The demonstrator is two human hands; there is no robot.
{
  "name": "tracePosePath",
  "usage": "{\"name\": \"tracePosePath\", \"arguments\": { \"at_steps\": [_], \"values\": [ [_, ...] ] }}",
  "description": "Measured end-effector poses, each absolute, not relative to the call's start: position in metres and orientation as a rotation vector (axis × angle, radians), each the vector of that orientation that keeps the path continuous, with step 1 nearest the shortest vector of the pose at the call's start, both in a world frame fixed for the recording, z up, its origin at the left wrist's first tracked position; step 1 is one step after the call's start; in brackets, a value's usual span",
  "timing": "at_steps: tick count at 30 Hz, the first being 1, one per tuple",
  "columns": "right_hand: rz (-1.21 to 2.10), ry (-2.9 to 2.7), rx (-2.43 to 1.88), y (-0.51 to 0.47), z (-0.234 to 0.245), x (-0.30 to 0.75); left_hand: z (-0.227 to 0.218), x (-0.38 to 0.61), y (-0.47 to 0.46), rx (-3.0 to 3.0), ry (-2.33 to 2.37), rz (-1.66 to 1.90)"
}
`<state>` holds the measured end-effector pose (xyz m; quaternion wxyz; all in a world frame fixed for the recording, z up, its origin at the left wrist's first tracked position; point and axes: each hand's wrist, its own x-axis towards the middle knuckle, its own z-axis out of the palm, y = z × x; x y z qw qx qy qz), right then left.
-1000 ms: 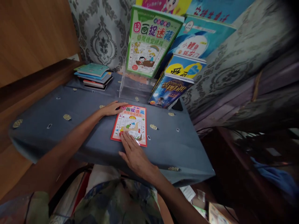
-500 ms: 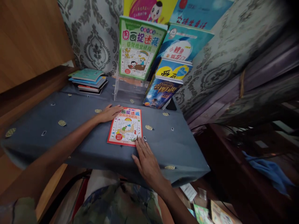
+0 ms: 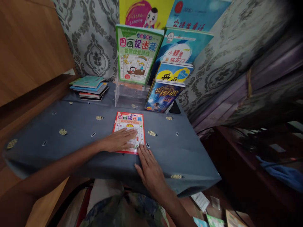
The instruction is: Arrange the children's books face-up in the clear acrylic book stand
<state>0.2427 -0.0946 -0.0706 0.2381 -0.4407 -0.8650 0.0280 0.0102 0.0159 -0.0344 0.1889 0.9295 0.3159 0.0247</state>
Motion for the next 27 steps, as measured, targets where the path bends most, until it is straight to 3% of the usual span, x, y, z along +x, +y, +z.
{"name": "tracePosePath", "arguments": {
  "at_steps": [8,15,21,27],
  "values": [
    [0.098,-2.350,-1.217,-0.096,-0.070,0.243,-0.049,-0.006,0.103,2.627,1.275,0.145],
    [0.189,-2.544,-1.223,-0.081,-0.040,0.236,-0.055,-0.007,0.109,2.603,1.361,0.239],
    [0.374,-2.649,-1.037,-0.023,-0.044,0.206,-0.053,-0.006,0.105,2.583,1.407,0.284],
    [0.303,-2.554,-1.223,0.051,-0.059,0.201,-0.052,-0.006,0.104,2.589,1.401,0.302]
  ]
}}
